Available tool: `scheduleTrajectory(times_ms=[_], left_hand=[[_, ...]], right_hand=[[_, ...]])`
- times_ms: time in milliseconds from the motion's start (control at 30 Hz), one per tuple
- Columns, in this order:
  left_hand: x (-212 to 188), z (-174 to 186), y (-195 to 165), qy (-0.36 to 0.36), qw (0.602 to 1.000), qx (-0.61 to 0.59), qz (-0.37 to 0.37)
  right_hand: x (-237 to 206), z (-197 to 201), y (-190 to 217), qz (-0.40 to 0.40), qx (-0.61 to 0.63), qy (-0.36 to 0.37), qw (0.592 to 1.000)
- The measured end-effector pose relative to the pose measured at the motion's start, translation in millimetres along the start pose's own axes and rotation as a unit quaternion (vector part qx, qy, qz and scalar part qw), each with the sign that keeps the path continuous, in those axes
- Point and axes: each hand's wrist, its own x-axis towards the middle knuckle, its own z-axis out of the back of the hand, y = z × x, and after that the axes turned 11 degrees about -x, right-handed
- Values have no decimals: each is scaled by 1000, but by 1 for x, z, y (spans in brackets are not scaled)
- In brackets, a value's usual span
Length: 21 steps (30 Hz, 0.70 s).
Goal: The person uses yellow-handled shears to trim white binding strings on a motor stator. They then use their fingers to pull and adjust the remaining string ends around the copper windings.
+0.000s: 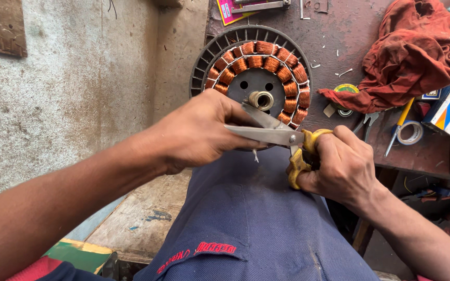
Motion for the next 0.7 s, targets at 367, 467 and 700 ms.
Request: scheduleTrajectory(times_ms=[367,467,700], left_hand=[[-11,4,-2,34,999,-8,-22],[-14,6,1,13,999,22,-23],[-19,4,4,-16,993,99,-59]], right_hand=[[-27,27,-18,-78,60,26,995],[-46,30,-33,-153,39,35,987],[-62,-1,-30,-288,79,76,951]])
